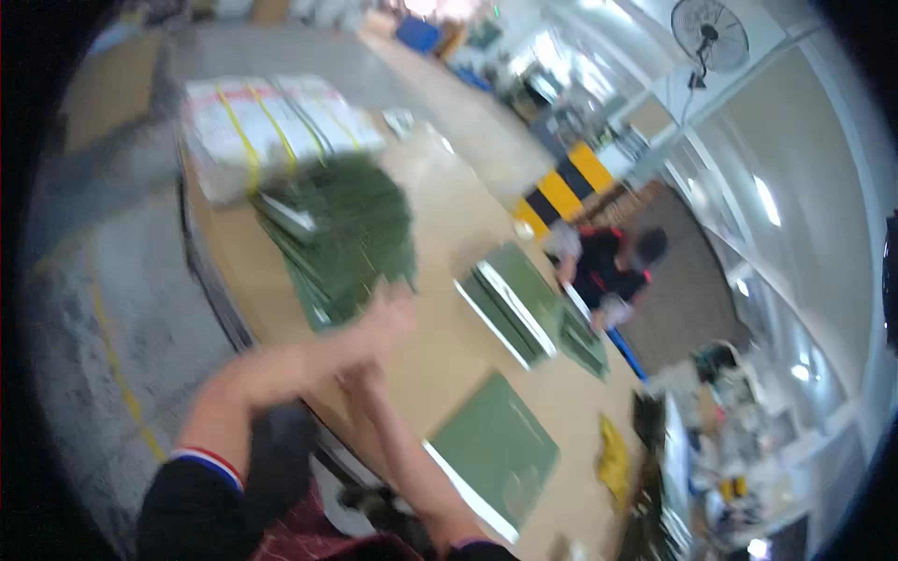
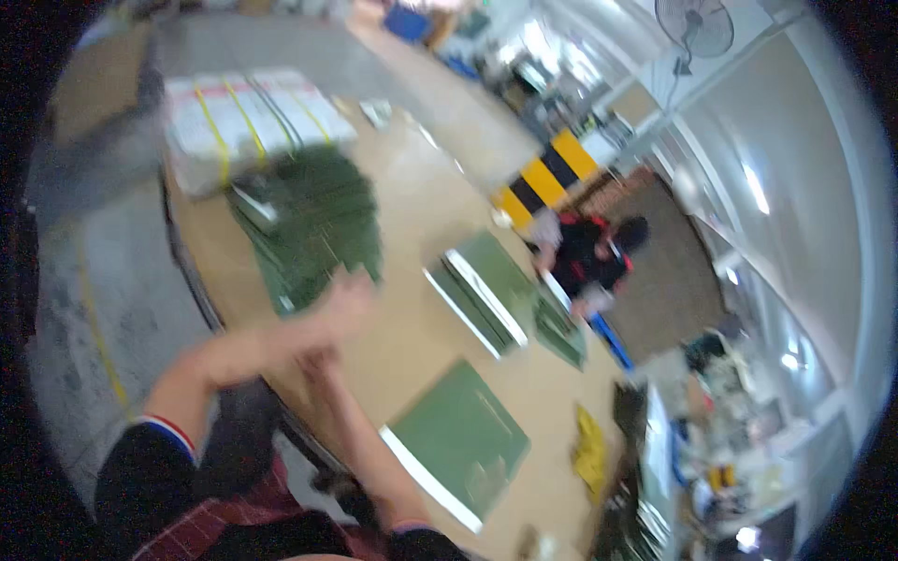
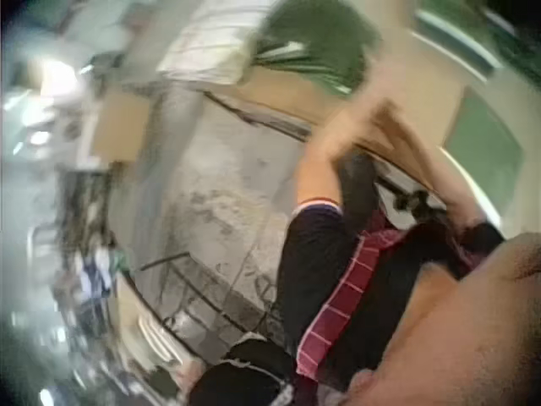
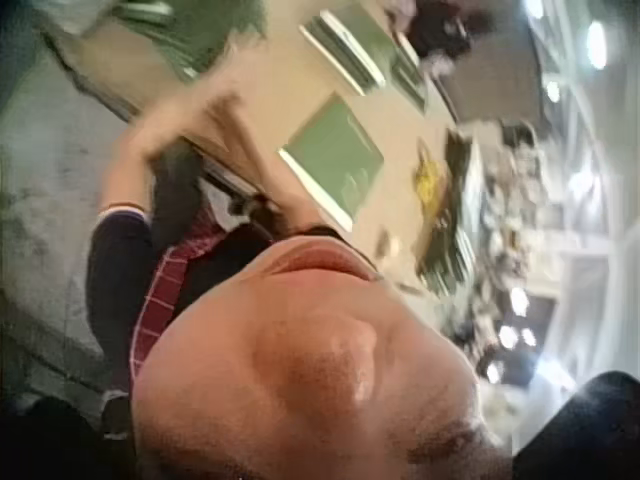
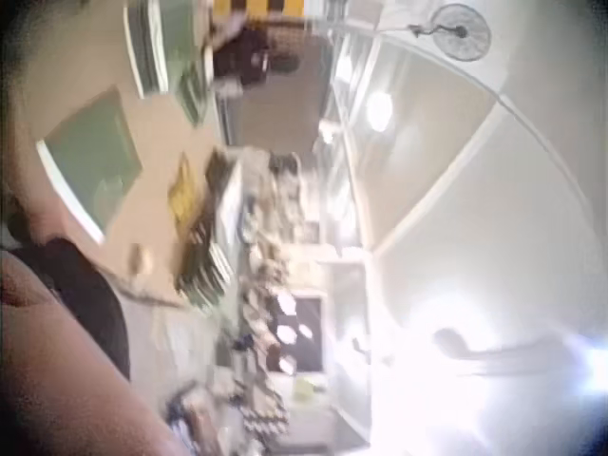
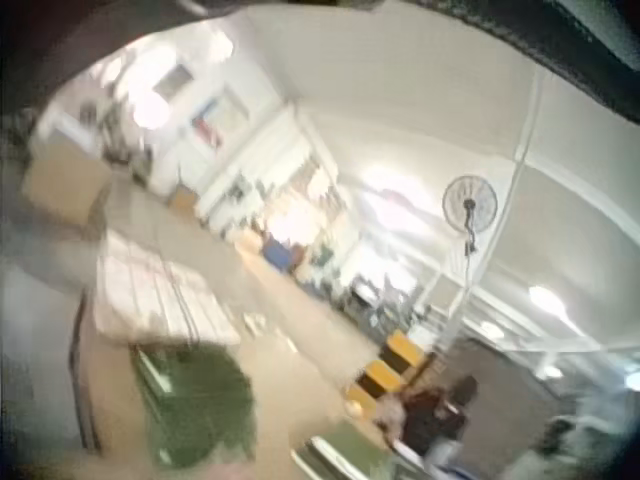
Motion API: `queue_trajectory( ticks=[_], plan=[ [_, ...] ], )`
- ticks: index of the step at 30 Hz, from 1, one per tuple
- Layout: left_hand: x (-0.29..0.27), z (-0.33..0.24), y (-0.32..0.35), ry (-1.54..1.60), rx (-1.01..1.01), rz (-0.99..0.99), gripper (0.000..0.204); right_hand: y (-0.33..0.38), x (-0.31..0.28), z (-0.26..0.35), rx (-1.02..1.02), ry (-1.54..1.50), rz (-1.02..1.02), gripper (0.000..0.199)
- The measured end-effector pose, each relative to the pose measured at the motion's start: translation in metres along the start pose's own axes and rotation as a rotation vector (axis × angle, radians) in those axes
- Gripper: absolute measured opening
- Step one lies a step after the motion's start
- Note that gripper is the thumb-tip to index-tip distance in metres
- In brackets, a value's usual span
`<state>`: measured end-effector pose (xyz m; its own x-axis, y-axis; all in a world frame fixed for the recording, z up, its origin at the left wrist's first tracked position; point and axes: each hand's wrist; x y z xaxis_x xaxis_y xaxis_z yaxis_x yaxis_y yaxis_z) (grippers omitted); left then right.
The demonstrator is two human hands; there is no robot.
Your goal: The recorder is folding and applying glue to green paper gift bags at a factory table.
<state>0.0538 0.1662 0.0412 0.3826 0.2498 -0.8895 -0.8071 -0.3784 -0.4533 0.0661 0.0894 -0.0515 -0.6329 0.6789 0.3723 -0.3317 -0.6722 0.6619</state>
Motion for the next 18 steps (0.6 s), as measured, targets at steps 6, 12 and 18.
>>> queue_trajectory(
  ticks=[6,12,18],
  plan=[
    [-0.023,-0.106,0.069,1.031,-0.106,-0.129,0.07,0.108,-0.196,0.153,-0.979,1.131,-0.419,0.02],
    [-0.011,-0.177,0.115,0.506,0.265,0.365,0.073,0.057,-0.338,0.19,-0.572,1.525,-0.884,0.045],
    [-0.01,-0.165,0.138,0.59,0.355,0.314,0.065,0.099,-0.281,0.167,-0.495,1.463,-0.698,0.052]
  ],
)
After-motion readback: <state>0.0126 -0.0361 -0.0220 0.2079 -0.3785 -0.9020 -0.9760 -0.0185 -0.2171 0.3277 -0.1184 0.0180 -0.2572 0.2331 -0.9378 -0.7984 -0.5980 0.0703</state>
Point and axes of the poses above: each hand's wrist, its own y-axis away from the middle knuckle, its own x-axis out of the palm, z = x × y, and after that the axes turned 6 degrees about z, right-handed
